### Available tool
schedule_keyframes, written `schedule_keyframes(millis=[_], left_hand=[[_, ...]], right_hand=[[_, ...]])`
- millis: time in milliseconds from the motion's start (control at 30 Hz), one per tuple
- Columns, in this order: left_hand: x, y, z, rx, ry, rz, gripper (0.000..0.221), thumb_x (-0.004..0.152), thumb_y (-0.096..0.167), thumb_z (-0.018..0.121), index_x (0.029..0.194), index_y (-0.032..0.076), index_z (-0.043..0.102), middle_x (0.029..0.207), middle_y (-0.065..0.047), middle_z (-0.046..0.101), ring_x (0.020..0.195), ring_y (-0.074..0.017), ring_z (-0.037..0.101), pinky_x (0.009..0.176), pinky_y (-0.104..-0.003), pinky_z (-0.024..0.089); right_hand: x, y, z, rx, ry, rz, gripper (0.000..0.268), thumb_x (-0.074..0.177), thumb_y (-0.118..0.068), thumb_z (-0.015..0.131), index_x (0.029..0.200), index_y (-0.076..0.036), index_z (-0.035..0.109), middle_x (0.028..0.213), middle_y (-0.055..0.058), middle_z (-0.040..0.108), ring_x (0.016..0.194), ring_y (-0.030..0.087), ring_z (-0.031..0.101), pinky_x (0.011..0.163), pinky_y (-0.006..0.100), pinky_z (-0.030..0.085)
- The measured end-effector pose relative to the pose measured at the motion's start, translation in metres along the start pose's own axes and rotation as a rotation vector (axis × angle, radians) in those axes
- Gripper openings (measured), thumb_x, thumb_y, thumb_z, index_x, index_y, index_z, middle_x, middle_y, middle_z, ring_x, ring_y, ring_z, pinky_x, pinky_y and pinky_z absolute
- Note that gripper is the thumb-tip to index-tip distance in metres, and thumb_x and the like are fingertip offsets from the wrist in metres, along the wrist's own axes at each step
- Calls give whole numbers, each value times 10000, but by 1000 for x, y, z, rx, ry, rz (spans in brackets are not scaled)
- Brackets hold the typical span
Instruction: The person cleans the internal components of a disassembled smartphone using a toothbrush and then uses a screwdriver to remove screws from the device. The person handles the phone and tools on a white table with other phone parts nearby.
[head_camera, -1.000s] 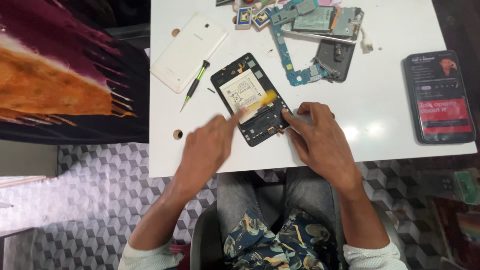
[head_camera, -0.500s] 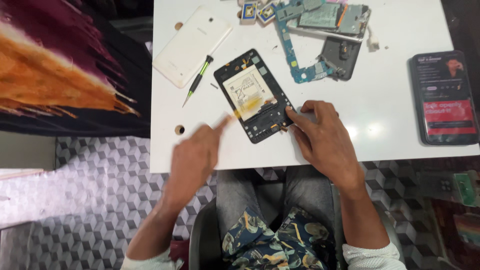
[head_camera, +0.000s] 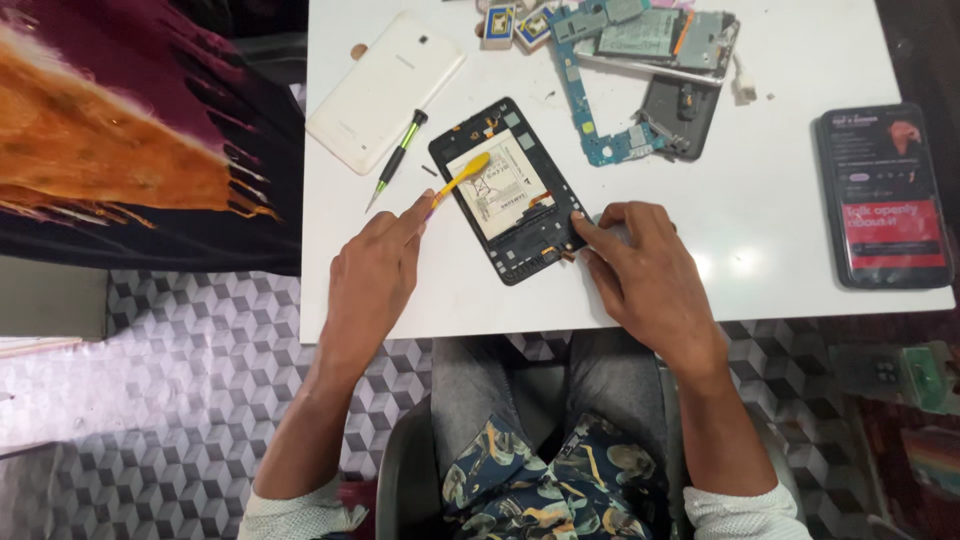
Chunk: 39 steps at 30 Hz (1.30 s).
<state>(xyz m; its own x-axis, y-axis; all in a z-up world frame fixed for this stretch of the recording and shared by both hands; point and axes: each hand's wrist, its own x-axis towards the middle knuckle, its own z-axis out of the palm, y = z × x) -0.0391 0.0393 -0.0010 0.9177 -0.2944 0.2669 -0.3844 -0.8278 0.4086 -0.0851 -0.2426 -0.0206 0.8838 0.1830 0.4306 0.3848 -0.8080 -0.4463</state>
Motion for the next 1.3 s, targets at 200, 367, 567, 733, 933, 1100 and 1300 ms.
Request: schedule_keyframes(millis=[200, 367, 567, 733, 933, 1100, 1300], left_hand=[[26, 12, 10, 42, -131, 91, 382, 1012, 107, 547, 1360, 193, 677, 750, -113, 593, 600, -271, 630, 530, -437, 504], [52, 11, 10, 128, -27, 123, 394, 1007, 90, 554, 1380, 154, 664, 802, -125, 616, 650, -295, 650, 564, -438, 520], [45, 0, 20, -9, -95, 204, 351, 1006, 126, 570, 1332, 184, 686, 816, -118, 635, 693, -305, 656, 589, -459, 507], [52, 5, 20, -18, -128, 247, 364, 1005, 93, 537, 1322, 173, 697, 800, -134, 624, 684, -307, 644, 594, -461, 505], [51, 3, 11, 8, -80, 160, 331, 1025, 98, 573, 1329, 129, 701, 810, -153, 660, 643, -287, 633, 568, -430, 503], [23, 3, -8, -290, 14, 30, 360, 1027, 67, 640, 1372, 159, 692, 740, -128, 611, 582, -257, 570, 586, -401, 473], [-9, 26, 4, -138, -133, 205, 414, 946, 83, 657, 1344, 191, 695, 721, -97, 570, 536, -257, 585, 509, -404, 468]], right_hand=[[0, 3, 0, -21, -31, -11, 442, 865, -49, 724, 1306, -46, 688, 1103, 126, 610, 1060, 325, 567, 904, 444, 483], [1, 0, -2, -10, -11, -25, 431, 874, -56, 728, 1303, -50, 688, 1092, 120, 608, 1055, 315, 570, 898, 435, 484], [-2, 2, -1, -4, -20, -25, 433, 872, -52, 723, 1303, -43, 685, 1091, 123, 607, 1052, 314, 571, 903, 435, 486], [1, 0, -2, -17, -17, -19, 429, 880, -59, 728, 1307, -42, 684, 1093, 123, 608, 1051, 314, 567, 898, 438, 485], [2, 0, -2, -15, -27, -16, 442, 878, -46, 720, 1318, -48, 681, 1091, 122, 605, 1050, 314, 568, 895, 435, 486], [-1, 4, 0, 1, -44, -13, 460, 861, -10, 704, 1320, -40, 680, 1142, 124, 614, 1094, 324, 570, 918, 441, 485], [-6, 7, 1, 201, 15, 156, 388, 885, 83, 645, 1256, -18, 696, 1229, 127, 656, 1171, 295, 622, 967, 406, 529]])
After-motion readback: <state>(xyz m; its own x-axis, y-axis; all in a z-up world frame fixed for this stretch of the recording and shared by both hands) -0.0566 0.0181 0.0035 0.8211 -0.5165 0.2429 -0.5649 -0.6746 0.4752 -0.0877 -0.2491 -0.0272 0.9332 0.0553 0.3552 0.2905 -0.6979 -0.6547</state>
